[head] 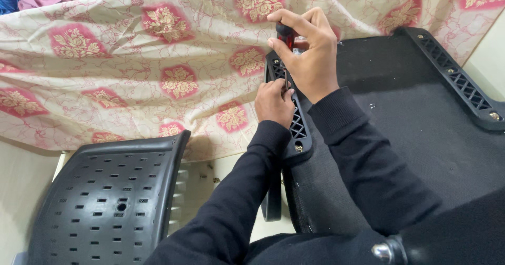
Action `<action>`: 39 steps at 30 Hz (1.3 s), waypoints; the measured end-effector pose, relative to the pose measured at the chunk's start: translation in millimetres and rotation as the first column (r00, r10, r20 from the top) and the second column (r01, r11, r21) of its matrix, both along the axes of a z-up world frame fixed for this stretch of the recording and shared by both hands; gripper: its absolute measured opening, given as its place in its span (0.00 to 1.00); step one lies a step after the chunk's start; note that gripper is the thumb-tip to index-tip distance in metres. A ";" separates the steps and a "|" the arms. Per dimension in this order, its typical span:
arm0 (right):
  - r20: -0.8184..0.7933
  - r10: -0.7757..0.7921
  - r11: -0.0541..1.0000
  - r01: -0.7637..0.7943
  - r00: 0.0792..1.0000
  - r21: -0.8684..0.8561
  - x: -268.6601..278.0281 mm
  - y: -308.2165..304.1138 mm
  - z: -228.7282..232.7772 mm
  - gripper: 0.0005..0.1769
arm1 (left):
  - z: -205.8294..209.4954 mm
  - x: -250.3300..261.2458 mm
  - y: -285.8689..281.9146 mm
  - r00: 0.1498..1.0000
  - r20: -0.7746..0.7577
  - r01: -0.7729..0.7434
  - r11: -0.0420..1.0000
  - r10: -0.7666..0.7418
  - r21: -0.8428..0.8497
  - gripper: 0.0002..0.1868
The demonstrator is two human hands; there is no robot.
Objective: The person uses a screwdriver to tighten screws on a black plastic chair frame. They align the frame with the seat and secure it by turning the screwdriver repeatedly. The person then picks up a screw and continues tightening another screw on the frame.
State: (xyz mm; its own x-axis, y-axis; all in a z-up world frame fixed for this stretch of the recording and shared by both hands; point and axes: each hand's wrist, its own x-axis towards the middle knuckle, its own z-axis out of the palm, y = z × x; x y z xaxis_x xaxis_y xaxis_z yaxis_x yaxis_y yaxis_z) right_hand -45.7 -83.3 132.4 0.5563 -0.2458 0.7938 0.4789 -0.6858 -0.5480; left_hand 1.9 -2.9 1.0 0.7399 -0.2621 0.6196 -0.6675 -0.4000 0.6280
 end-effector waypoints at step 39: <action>-0.037 0.447 0.884 -0.435 0.894 0.170 8.8 -29.6 9.3 0.14 | 22.1 17.8 -64.4 0.938 -0.179 0.144 0.803 -0.298 -0.578 0.11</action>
